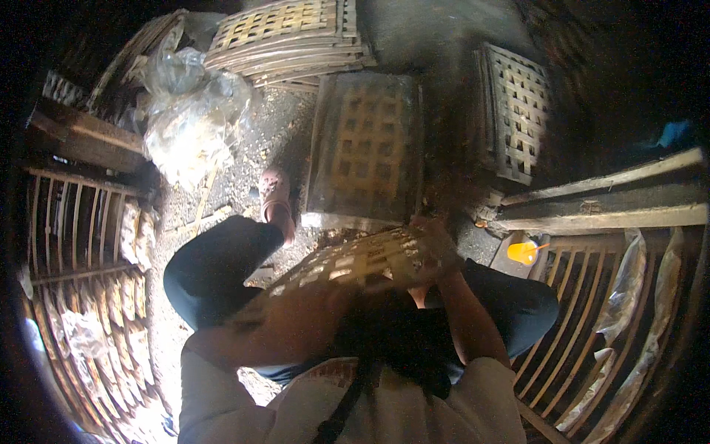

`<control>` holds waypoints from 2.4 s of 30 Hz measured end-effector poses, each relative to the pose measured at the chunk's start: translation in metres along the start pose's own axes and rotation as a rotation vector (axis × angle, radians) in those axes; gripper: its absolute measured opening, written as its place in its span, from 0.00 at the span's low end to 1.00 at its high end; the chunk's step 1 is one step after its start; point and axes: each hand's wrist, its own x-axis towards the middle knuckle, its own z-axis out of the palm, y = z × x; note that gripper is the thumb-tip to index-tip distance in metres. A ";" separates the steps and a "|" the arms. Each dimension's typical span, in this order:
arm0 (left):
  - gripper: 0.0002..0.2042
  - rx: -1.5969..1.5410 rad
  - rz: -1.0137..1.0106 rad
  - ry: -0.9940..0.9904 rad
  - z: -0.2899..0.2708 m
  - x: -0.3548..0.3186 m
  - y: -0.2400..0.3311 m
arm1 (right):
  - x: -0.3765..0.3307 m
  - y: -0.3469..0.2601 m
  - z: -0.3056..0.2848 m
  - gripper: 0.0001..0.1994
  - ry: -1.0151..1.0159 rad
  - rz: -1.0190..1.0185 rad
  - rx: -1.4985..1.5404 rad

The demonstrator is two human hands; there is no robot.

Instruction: The person sits on the floor and assembles wooden lattice trays by hand. They pick up trays, align and press the slats together, and place plastic bags over the trays to protect them.

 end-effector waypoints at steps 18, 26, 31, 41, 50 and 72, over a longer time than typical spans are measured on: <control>0.06 -0.196 -0.026 -0.022 -0.037 0.009 -0.078 | 0.020 0.001 -0.084 0.21 -0.027 0.202 -0.742; 0.04 -0.213 -0.062 -0.151 -0.050 0.019 -0.090 | 0.123 0.082 -0.024 0.30 -0.441 0.125 -1.665; 0.06 -0.243 -0.013 -0.262 -0.049 0.033 -0.089 | 0.135 0.098 -0.011 0.34 -0.661 0.175 -1.637; 0.06 -0.310 0.054 -0.246 -0.045 0.040 -0.092 | 0.056 0.110 -0.051 0.27 -1.431 0.087 -1.202; 0.05 -0.224 0.139 -0.129 -0.042 0.036 -0.091 | 0.118 0.101 0.023 0.24 -1.189 0.440 -1.273; 0.03 -0.195 0.000 0.110 -0.050 0.031 -0.134 | 0.114 0.067 -0.012 0.19 -0.743 0.802 -0.585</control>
